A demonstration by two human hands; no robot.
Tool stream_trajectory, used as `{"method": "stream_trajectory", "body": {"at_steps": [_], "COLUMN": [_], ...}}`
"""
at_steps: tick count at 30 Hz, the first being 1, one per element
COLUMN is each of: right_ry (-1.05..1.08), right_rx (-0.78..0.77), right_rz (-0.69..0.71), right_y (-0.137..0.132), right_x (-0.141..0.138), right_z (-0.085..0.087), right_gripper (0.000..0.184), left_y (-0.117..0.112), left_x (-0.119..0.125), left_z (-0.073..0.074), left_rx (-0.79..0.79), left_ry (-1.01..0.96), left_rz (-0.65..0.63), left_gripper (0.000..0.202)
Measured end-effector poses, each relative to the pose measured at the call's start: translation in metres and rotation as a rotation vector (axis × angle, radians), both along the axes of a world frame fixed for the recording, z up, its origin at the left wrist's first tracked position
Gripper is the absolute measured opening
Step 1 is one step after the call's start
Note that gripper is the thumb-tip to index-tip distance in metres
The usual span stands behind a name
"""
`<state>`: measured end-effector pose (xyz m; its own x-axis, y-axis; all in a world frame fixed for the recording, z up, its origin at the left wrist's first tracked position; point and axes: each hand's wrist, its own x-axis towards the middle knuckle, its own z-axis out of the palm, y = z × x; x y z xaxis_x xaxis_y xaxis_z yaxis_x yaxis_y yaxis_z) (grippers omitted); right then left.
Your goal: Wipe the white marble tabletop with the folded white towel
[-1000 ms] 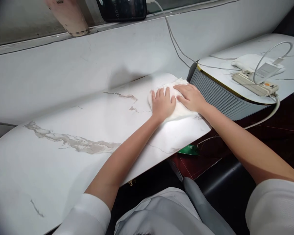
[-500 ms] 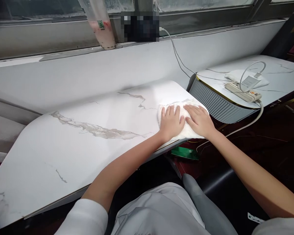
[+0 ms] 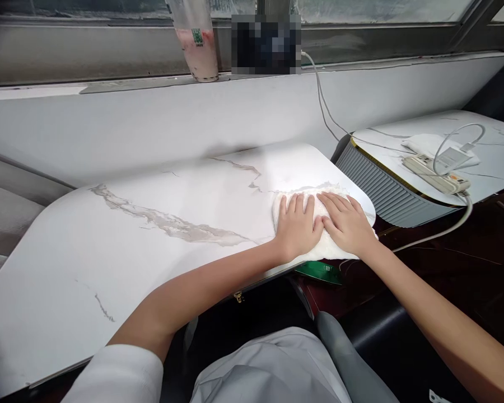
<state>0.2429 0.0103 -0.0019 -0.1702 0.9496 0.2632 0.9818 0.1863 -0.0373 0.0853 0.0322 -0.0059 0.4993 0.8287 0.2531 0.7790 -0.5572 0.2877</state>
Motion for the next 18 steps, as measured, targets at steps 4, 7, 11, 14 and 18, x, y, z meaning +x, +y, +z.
{"method": "stream_trajectory", "body": {"at_steps": [4, 7, 11, 14, 18], "right_ry": [-0.011, -0.006, -0.008, -0.005, 0.012], "right_rx": [-0.009, 0.002, 0.0, -0.008, -0.01], "right_rz": [0.015, 0.044, 0.062, 0.076, 0.106], "right_y": [0.025, 0.058, 0.116, 0.16, 0.208], "right_x": [-0.006, -0.014, -0.028, -0.041, -0.059], "right_z": [0.0, -0.001, -0.003, -0.003, -0.003], "right_gripper": [0.058, 0.057, 0.056, 0.055, 0.055], "left_y": [0.023, 0.052, 0.104, 0.145, 0.19], "left_x": [-0.006, -0.013, -0.024, -0.034, -0.049], "left_z": [0.0, -0.002, 0.0, 0.003, 0.003], "left_rx": [0.014, 0.015, -0.025, -0.08, -0.102], "left_ry": [-0.005, -0.012, -0.014, 0.0, -0.003], "left_rz": [0.021, 0.064, 0.093, 0.133, 0.187], "left_gripper": [0.054, 0.052, 0.052, 0.053, 0.054]}}
